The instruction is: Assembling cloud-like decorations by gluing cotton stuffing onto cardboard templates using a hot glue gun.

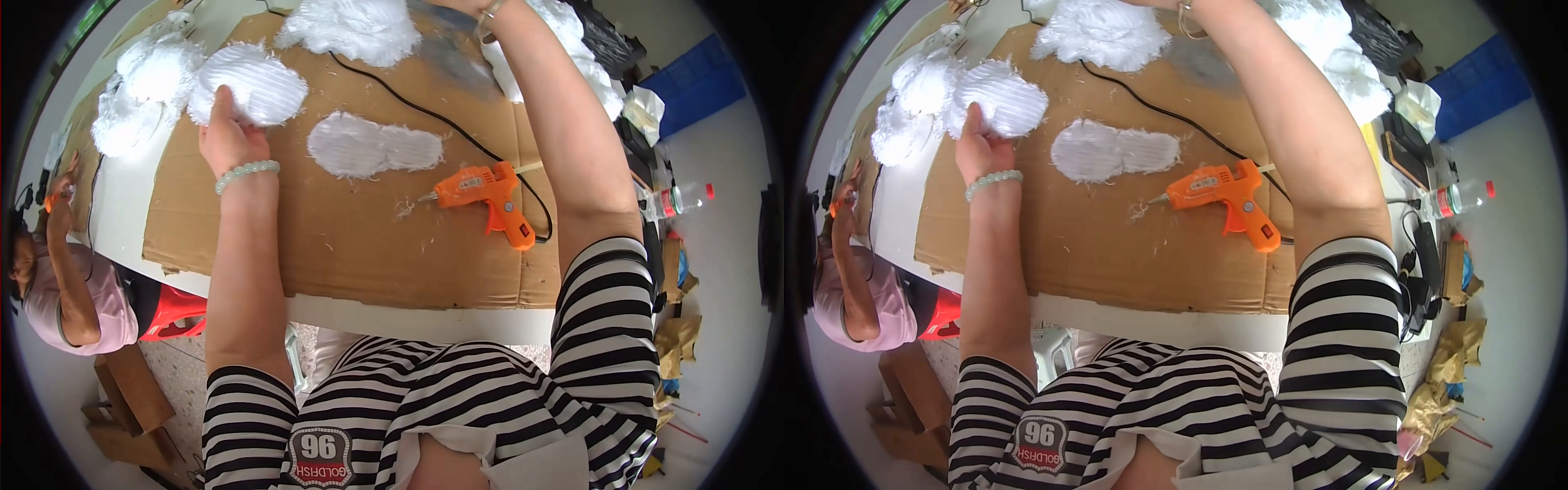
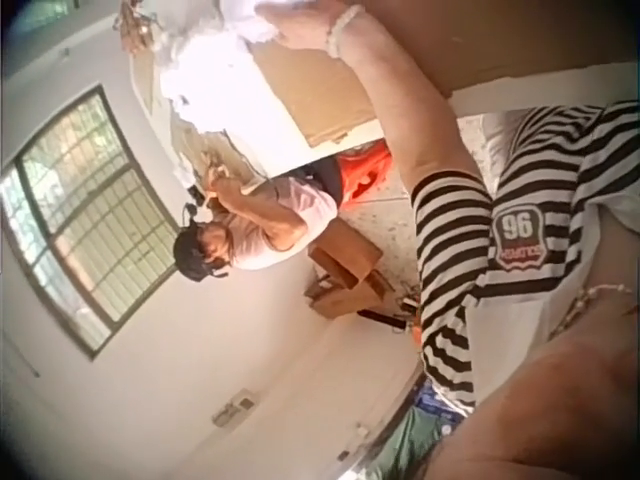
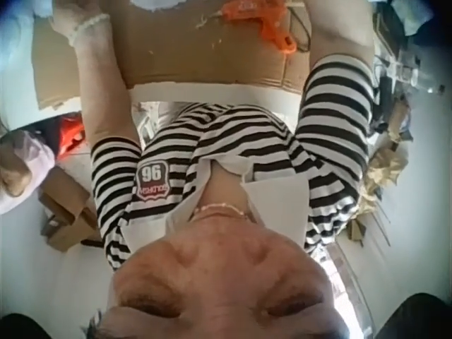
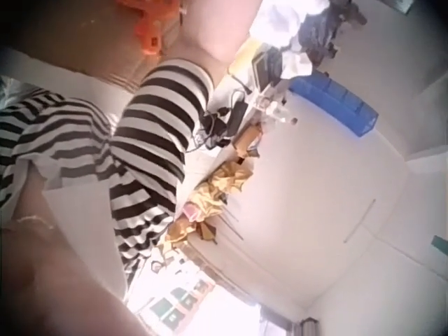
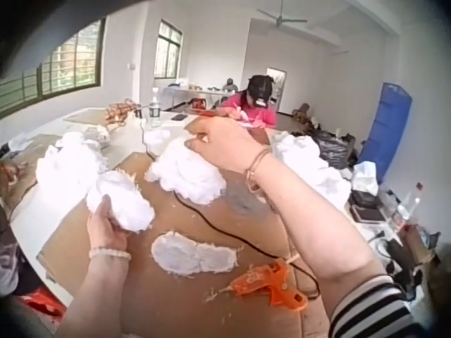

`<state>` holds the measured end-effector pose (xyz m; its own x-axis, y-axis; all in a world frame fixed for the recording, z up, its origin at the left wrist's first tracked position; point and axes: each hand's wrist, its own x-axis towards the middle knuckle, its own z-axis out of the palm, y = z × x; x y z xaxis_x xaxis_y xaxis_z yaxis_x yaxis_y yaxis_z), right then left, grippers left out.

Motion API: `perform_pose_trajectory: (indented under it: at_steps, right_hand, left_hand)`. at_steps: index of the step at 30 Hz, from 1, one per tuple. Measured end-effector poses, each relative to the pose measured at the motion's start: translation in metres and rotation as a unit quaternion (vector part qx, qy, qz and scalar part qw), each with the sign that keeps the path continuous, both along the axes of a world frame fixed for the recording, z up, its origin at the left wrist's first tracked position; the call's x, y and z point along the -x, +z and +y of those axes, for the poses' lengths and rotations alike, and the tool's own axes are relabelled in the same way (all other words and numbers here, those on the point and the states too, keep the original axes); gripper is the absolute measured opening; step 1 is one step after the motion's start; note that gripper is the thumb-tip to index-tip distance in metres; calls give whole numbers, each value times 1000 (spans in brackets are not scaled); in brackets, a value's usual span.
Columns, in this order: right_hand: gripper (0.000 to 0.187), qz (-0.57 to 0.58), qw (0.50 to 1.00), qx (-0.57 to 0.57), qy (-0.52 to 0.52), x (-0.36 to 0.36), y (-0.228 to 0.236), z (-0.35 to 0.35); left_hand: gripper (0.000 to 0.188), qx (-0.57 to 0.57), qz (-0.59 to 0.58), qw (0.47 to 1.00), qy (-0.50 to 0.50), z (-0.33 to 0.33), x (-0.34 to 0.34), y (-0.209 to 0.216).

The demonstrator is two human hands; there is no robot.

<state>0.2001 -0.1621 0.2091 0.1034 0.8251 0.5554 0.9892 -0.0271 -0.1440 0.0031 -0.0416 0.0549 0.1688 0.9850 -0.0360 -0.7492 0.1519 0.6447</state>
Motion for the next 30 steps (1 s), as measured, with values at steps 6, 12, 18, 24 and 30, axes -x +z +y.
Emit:
perform_pose_trajectory:
  at_steps: [6,12,18,24,30]
  right_hand:
    - [32,19,999,45,20,18,8,-80]
    - [15,9,999,30,-20,-7,-26,-169]
    - [20,123,980,140,-71,21,-57,-241]
    - [32,68,976,172,-114,49,-95,-266]
    - [42,74,973,151,-156,60,-115,-267]
  left_hand:
    - [35,-19,3,1000,-19,5,6,-6]
    - [37,-5,22,999,-34,0,1,-2]
    - [36,-21,46,998,-42,1,-1,-4]
    - [38,-16,62,997,-53,5,2,-7]
    - [38,-17,70,995,-66,3,0,-7]
